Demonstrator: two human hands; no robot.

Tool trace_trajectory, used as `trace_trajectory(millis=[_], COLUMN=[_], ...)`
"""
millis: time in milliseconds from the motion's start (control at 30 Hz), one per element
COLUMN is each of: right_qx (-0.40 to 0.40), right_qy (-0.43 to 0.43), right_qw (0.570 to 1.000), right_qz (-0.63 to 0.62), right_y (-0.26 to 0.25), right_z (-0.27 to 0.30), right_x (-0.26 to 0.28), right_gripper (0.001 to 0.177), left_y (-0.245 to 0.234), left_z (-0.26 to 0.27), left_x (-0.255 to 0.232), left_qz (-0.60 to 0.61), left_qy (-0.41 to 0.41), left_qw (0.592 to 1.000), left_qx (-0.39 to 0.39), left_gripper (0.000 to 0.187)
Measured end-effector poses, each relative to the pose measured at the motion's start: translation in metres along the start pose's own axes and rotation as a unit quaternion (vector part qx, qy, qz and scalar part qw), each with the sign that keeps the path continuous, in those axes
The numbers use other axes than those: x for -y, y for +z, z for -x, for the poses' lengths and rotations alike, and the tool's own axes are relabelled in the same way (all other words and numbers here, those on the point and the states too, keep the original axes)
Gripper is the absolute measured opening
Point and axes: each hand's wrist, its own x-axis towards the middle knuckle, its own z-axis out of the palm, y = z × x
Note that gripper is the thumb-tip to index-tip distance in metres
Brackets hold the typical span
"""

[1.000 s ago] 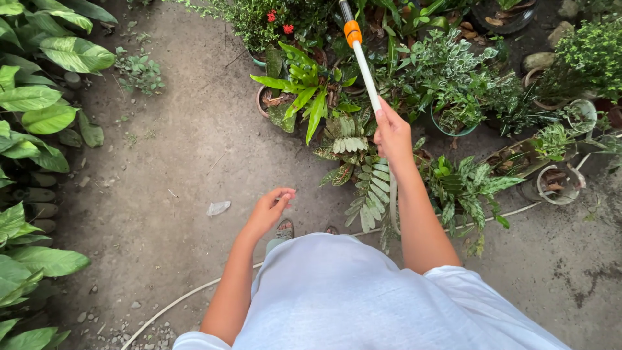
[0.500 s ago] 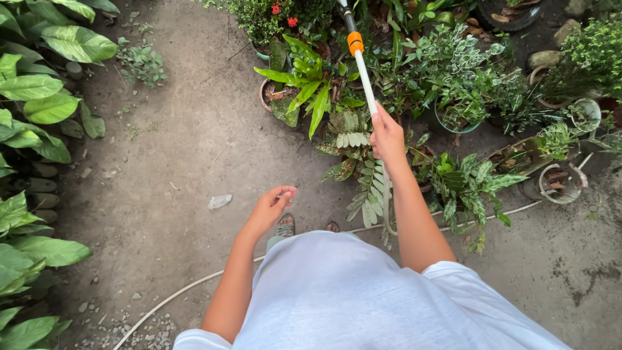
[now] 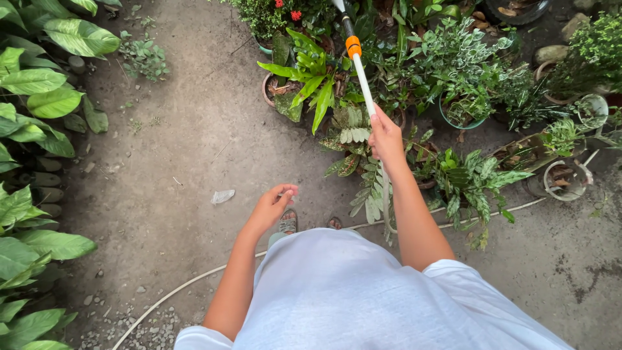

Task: Watering various potted plants in an outdoor garden using a hose and spray wand.

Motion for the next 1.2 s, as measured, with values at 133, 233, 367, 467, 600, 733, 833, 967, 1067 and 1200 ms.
trace_trajectory(millis=[133,233,367,467,600,733,833,967,1067,1200], right_qx=[0.0,0.012,0.006,0.012,0.008,0.008,0.018,0.034,0.04,0.025], right_qy=[0.003,0.004,-0.002,-0.021,-0.043,-0.072,-0.103,-0.148,-0.167,-0.185], right_qw=[1.0,1.0,1.0,1.0,0.999,0.997,0.995,0.988,0.985,0.982], right_qz=[0.008,0.003,0.007,0.009,0.008,0.011,0.002,-0.024,-0.034,-0.02], right_y=[0.003,0.004,0.007,0.01,0.015,0.018,0.018,0.018,0.019,0.013], right_z=[-0.001,0.002,-0.002,-0.004,-0.005,-0.007,-0.007,0.001,0.006,-0.001], right_x=[-0.005,-0.004,-0.003,0.005,0.023,0.039,0.05,0.067,0.079,0.086], right_gripper=[0.047,0.048,0.05,0.05,0.049,0.048,0.048,0.049,0.05,0.05], left_y=[-0.002,-0.002,-0.003,-0.003,-0.004,-0.005,-0.006,-0.006,-0.006,-0.004], left_z=[-0.007,-0.006,-0.005,-0.002,-0.007,-0.003,-0.004,-0.005,-0.005,-0.004], left_x=[0.014,0.015,0.013,0.007,0.011,0.004,0.008,0.012,0.013,0.011], left_qz=[0.004,0.011,0.014,0.012,0.01,-0.002,0.003,0.006,0.002,-0.001], left_qy=[0.01,0.009,0.002,-0.007,-0.005,-0.009,0.0,0.007,0.011,0.017], left_qw=[1.0,1.0,1.0,1.0,1.0,1.0,1.0,1.0,1.0,1.0], left_qx=[0.002,0.006,0.009,0.011,0.004,0.0,-0.002,0.0,0.0,-0.003], left_gripper=[0.034,0.034,0.034,0.034,0.034,0.033,0.033,0.033,0.033,0.033])
